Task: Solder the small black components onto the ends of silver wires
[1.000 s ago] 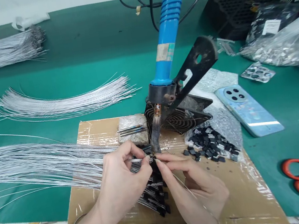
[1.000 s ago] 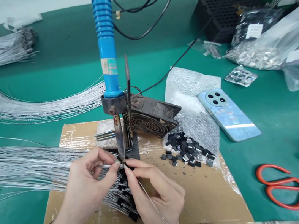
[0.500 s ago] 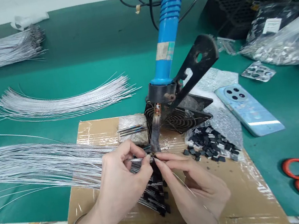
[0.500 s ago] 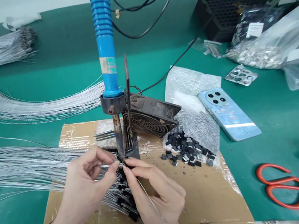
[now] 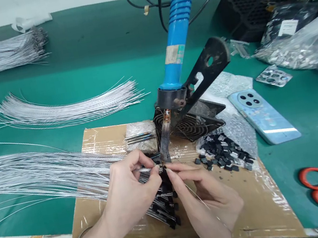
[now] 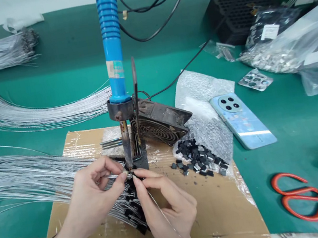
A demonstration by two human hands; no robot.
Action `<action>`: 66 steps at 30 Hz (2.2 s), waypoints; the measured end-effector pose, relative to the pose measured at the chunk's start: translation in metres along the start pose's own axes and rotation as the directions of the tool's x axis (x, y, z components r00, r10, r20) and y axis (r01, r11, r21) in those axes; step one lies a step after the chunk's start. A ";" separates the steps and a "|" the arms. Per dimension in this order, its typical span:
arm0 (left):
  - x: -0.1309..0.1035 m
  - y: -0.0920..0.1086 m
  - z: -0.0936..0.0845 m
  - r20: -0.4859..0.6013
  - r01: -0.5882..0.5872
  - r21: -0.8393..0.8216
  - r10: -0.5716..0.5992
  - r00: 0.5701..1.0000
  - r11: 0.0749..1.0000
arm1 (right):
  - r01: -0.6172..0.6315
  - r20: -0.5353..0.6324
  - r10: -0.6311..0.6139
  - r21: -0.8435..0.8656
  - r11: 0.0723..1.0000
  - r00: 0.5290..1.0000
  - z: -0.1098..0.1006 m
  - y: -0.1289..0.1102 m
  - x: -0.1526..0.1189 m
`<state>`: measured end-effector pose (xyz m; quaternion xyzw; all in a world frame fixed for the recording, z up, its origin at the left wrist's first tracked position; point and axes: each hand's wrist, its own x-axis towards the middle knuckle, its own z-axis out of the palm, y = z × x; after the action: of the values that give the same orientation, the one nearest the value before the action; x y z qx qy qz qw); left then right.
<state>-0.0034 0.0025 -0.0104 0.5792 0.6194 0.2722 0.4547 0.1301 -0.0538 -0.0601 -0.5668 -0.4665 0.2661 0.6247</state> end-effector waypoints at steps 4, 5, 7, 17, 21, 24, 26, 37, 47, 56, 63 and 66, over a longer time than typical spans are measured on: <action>0.000 -0.001 0.000 0.012 0.003 0.007 -0.003 1.000 1.000 | -0.022 0.032 0.021 0.012 1.000 0.999 0.000 -0.001 0.002; 0.001 -0.001 0.000 0.014 0.000 0.005 0.000 1.000 1.000 | -0.041 0.020 0.041 0.004 0.999 0.999 0.000 -0.001 0.003; 0.001 -0.001 0.000 0.016 -0.008 0.009 0.008 1.000 1.000 | -0.099 -0.050 0.096 -0.050 0.994 0.994 -0.003 -0.001 0.006; -0.001 -0.002 -0.002 0.016 -0.036 0.030 0.036 0.999 0.999 | -0.238 0.055 0.234 0.074 0.968 0.971 -0.023 0.002 0.006; 0.000 0.000 -0.002 0.010 -0.037 0.019 0.037 0.999 0.999 | -0.161 0.138 0.177 -0.118 0.980 0.975 -0.022 -0.005 0.006; 0.000 0.002 -0.002 0.006 -0.032 0.007 0.032 0.999 0.999 | -0.139 0.198 0.158 -0.107 0.985 0.967 -0.020 -0.008 0.005; 0.000 0.003 -0.002 0.004 -0.025 0.002 0.025 1.000 1.000 | -0.140 0.205 0.153 -0.077 0.987 0.967 -0.019 -0.008 0.003; 0.000 0.008 -0.003 -0.013 -0.030 -0.026 0.030 0.999 0.999 | -0.138 0.106 0.148 -0.098 0.986 0.983 -0.008 -0.013 0.001; -0.001 0.006 -0.005 -0.016 -0.027 -0.023 0.026 1.000 0.999 | -0.151 0.068 0.158 -0.107 0.983 0.985 -0.004 -0.017 0.000; -0.002 0.009 -0.005 -0.012 -0.030 -0.037 0.030 0.999 0.999 | -0.021 0.102 0.035 -0.133 0.991 0.994 -0.007 -0.011 0.001; -0.002 0.006 -0.002 -0.013 -0.032 -0.033 0.032 0.999 0.999 | -0.028 0.079 0.039 -0.135 0.990 0.996 -0.010 -0.007 -0.002; -0.001 0.005 -0.001 -0.010 -0.031 -0.036 0.031 0.999 0.999 | -0.035 0.078 0.045 -0.134 0.990 0.996 -0.010 -0.006 -0.002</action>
<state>-0.0024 0.0023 -0.0054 0.5790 0.6076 0.2931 0.4579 0.1368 -0.0616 -0.0540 -0.6049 -0.4966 0.2699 0.5609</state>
